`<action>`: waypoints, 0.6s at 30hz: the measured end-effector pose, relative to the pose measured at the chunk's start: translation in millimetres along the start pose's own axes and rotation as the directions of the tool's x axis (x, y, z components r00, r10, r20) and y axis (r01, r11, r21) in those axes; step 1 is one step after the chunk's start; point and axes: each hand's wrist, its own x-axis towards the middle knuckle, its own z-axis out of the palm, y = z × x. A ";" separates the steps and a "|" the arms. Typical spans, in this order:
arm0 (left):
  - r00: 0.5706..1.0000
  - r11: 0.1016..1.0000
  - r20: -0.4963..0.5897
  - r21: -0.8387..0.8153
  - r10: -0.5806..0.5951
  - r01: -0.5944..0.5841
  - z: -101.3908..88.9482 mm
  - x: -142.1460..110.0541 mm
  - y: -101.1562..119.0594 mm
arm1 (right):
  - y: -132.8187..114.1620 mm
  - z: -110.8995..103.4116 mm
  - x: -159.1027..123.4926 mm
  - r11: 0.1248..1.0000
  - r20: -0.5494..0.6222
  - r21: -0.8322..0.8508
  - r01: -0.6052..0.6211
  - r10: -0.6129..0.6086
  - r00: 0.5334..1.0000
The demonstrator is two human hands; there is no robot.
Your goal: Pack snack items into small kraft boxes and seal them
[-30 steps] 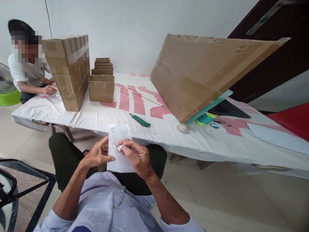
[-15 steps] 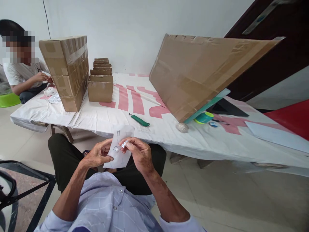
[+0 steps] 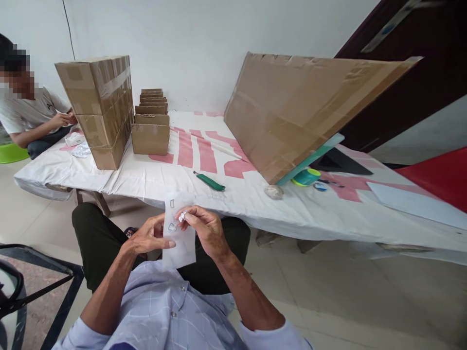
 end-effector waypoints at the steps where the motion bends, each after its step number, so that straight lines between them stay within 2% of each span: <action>1: 0.999 1.000 -0.035 0.012 0.013 -0.013 1.4 1.2 0.2 | -1.7 0.7 0.4 1.000 0.020 -0.012 0.008 -0.008 1.000; 5: 0.985 0.999 -0.170 0.047 0.024 -0.016 3.4 4.0 -1.4 | -3.1 0.9 1.8 0.999 0.067 -0.033 0.036 -0.034 0.997; 8: 0.984 1.000 -0.179 0.019 -0.013 0.017 1.2 3.4 -4.4 | 0.1 -2.7 2.0 0.996 0.063 -0.079 0.038 -0.033 0.997; 12: 0.974 0.995 -0.211 -0.076 -0.083 0.069 -3.0 1.7 -9.7 | 0.9 -10.1 1.2 0.976 0.028 -0.218 0.012 -0.006 1.000; 18: 0.976 0.989 -0.210 -0.143 -0.055 0.025 -6.1 0.6 -11.2 | -3.3 -14.4 1.1 0.959 0.052 -0.283 -0.006 0.021 0.998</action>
